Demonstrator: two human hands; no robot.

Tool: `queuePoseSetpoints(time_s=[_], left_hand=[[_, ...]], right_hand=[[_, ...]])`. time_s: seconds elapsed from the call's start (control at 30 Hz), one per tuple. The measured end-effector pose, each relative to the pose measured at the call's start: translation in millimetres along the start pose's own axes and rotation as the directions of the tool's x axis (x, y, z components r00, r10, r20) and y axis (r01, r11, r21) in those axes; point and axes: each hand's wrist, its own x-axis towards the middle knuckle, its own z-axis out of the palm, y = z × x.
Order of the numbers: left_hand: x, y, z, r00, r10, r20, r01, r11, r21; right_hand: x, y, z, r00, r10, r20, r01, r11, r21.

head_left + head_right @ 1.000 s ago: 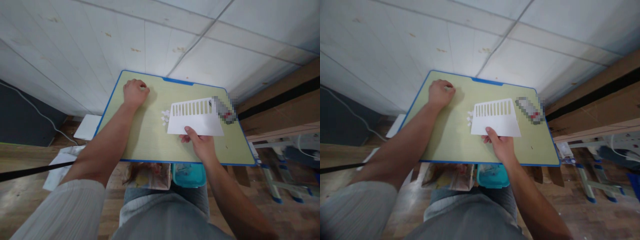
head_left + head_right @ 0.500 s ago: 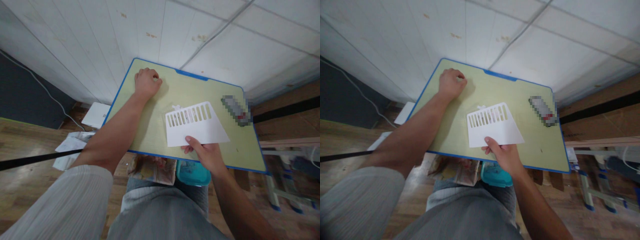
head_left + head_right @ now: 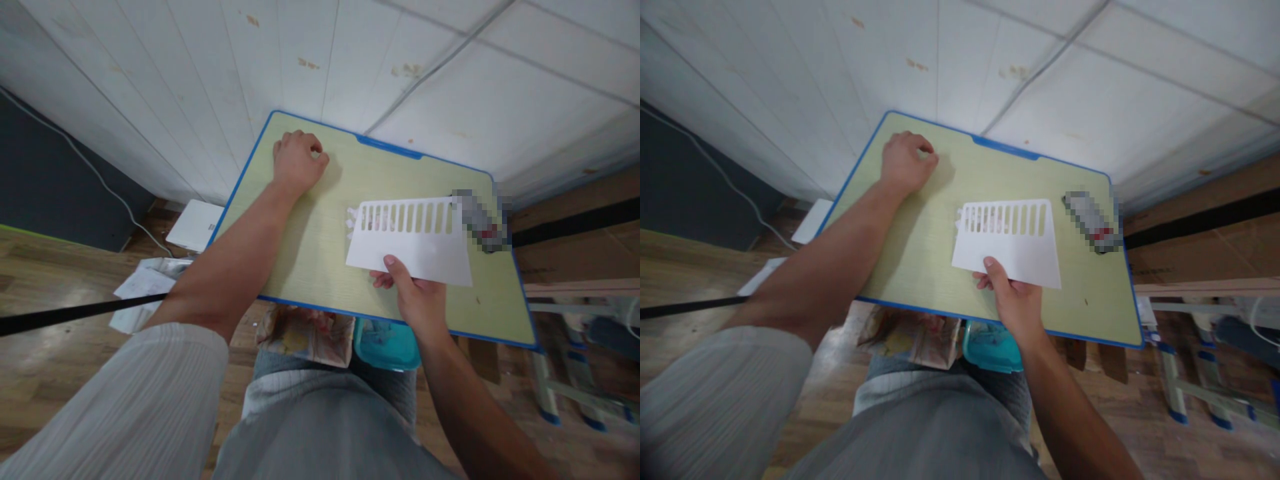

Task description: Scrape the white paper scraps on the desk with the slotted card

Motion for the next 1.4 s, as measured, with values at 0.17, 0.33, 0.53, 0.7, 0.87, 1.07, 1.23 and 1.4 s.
queuePoseSetpoints(time_s=[0.17, 0.33, 0.53, 0.7, 0.87, 1.07, 1.23, 1.4], left_hand=[[-1, 4, -2, 1.0, 0.012, -0.017, -0.011, 0.999, 0.031], [-3, 10, -4, 1.0, -0.008, -0.007, 0.008, 0.996, 0.085], [2, -1, 2, 0.999, 0.02, -0.032, -0.02, 1.0, 0.011], [-1, 4, -1, 1.0, -0.011, -0.01, 0.011, 0.998, 0.065], [-2, 7, -2, 1.0, -0.014, -0.005, 0.014, 0.996, 0.093], [1, 2, 0, 1.0, 0.015, -0.023, -0.014, 0.999, 0.044], [1, 1, 0, 0.999, 0.026, -0.037, -0.025, 0.999, 0.022], [-1, 6, -2, 1.0, 0.011, -0.026, -0.01, 0.999, 0.049]], right_hand=[[4, -1, 3, 1.0, -0.014, -0.012, 0.015, 1.0, 0.003], [7, 0, 6, 1.0, -0.001, -0.018, 0.001, 1.0, 0.001], [-3, 0, -5, 0.998, -0.034, 0.049, 0.037, 0.997, -0.066], [-6, -6, -9, 0.996, -0.057, 0.073, 0.061, 0.996, -0.058], [-10, -10, -12, 0.986, -0.039, 0.164, 0.044, 0.999, -0.026], [-21, -13, -16, 0.972, 0.025, 0.234, -0.038, 0.998, 0.051], [-23, -12, -11, 0.99, 0.028, 0.136, -0.035, 0.998, 0.046], [-28, -4, -14, 0.984, 0.007, 0.18, -0.007, 1.0, -0.002]])
